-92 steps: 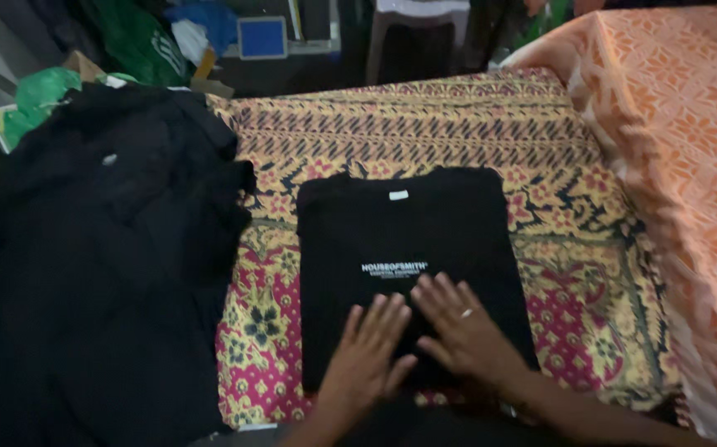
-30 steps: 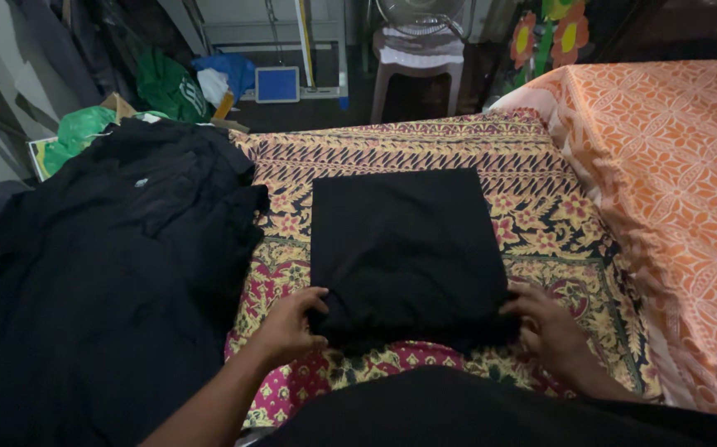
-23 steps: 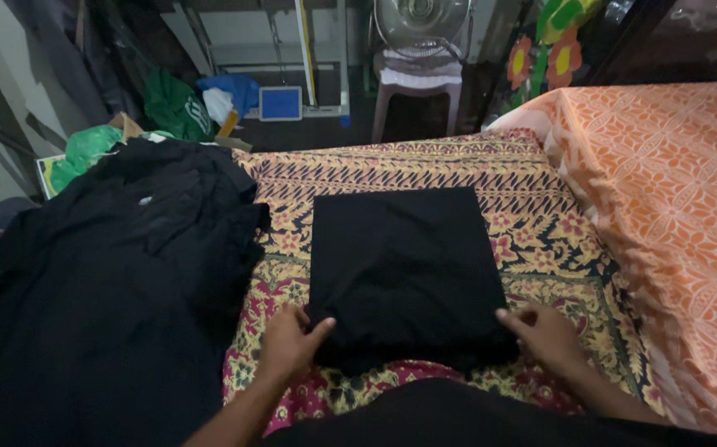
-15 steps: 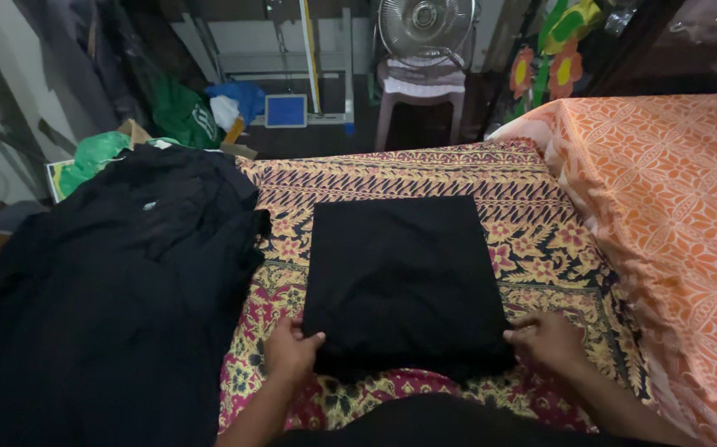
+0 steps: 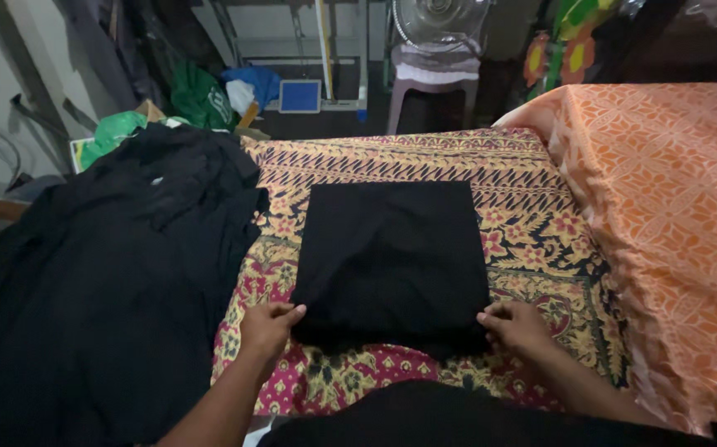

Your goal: The person folds a black t-shirt on a patterned surface by bringing the sleeves and sides toward the center, smoothing it by hand, and then folding it into a compact square.

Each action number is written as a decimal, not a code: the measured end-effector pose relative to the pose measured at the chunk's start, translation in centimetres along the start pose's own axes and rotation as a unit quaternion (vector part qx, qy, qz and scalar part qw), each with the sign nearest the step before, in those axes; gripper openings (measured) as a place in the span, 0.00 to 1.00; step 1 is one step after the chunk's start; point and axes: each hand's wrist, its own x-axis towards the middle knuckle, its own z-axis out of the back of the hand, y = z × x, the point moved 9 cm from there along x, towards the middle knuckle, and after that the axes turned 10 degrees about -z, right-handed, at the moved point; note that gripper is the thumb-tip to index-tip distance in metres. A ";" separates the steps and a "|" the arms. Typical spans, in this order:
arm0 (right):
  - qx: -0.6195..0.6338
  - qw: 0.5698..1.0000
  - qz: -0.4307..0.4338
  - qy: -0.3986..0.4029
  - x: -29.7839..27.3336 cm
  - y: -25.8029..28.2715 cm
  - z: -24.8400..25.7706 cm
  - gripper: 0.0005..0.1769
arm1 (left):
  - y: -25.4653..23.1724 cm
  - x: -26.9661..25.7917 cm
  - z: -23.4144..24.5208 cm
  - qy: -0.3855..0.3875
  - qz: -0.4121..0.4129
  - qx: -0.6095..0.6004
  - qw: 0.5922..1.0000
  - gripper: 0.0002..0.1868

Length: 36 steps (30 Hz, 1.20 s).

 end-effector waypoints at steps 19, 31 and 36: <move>0.168 0.979 -0.113 0.008 -3.3 -2.0 -0.3 0.20 | 3.0 2.1 -1.2 0.160 0.153 -0.130 0.966 0.20; 0.213 0.963 -0.159 -0.055 -3.4 -2.9 0.7 0.19 | 2.9 1.0 0.0 0.141 0.182 0.011 0.973 0.19; 0.234 0.958 -0.162 -0.045 -5.6 -0.8 0.2 0.15 | 3.1 1.5 0.1 0.124 0.171 -0.025 0.977 0.16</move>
